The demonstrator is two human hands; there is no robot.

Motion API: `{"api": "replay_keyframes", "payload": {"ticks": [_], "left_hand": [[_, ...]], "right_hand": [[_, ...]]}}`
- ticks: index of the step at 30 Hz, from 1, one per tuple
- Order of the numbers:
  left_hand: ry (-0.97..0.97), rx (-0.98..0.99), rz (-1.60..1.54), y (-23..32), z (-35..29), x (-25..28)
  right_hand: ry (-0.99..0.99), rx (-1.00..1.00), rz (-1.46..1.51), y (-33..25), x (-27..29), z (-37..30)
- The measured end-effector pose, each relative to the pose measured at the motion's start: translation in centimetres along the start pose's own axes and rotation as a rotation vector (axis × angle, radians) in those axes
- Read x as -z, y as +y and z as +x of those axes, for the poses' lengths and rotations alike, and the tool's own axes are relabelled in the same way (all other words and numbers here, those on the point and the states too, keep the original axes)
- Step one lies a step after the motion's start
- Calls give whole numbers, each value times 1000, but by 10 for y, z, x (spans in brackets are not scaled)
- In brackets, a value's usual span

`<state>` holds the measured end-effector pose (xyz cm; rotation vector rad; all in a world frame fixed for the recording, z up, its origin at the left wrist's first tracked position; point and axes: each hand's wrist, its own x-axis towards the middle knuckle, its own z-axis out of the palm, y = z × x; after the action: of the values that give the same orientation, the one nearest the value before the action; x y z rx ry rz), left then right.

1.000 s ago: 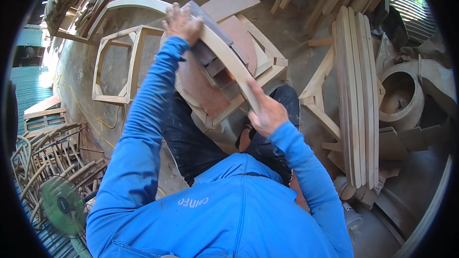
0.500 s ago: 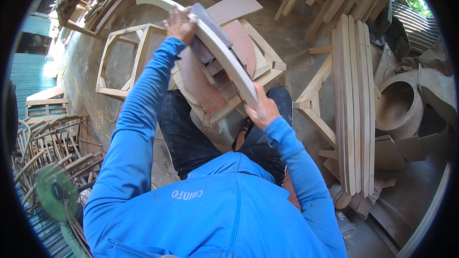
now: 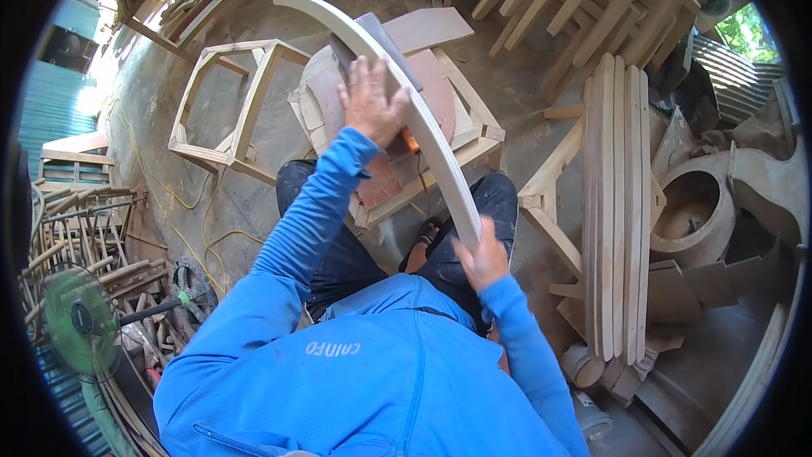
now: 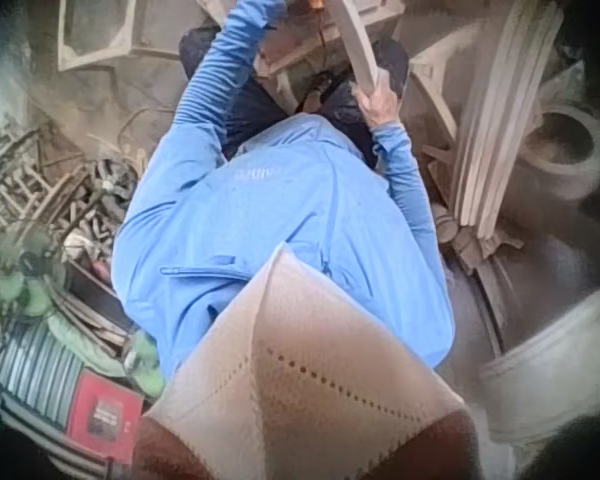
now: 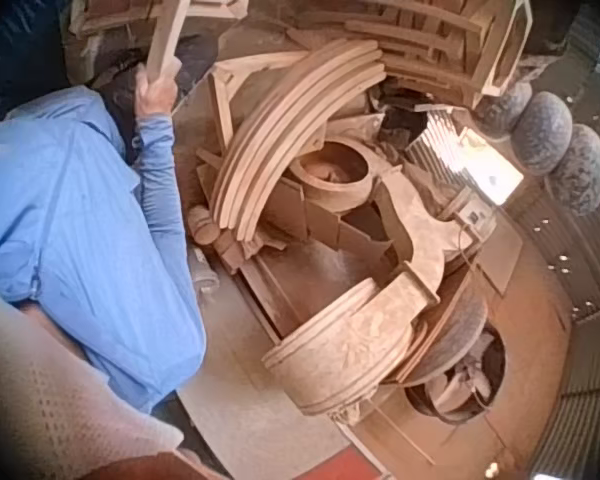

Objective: Sand curved wooden furniture components using a stationary electric sander.

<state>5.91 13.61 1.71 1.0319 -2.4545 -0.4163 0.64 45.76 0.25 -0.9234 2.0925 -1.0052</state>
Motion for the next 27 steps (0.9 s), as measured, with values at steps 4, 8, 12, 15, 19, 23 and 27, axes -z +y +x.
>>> {"api": "replay_keyframes", "payload": {"ticks": [4, 8, 12, 15, 19, 23, 27], "left_hand": [[138, 79, -137, -30, -30, 26], [186, 79, -275, -40, -109, 41], [100, 153, -327, -27, -161, 37], [-14, 85, -417, -1, -167, 39], [42, -29, -399, 11, -158, 57], [85, -49, -432, 5, -146, 59], [123, -157, -427, 27, -121, 58]], "right_hand": [[47, 134, -267, -36, -7, 141], [27, 179, -412, -126, 1, 245], [-18, 97, -587, -191, -15, 295], [-106, -4, -482, -204, -16, 292], [89, 187, -474, -123, -26, 244], [111, 143, -310, -50, 3, 102], [182, 55, -276, 6, 34, -59]]}}
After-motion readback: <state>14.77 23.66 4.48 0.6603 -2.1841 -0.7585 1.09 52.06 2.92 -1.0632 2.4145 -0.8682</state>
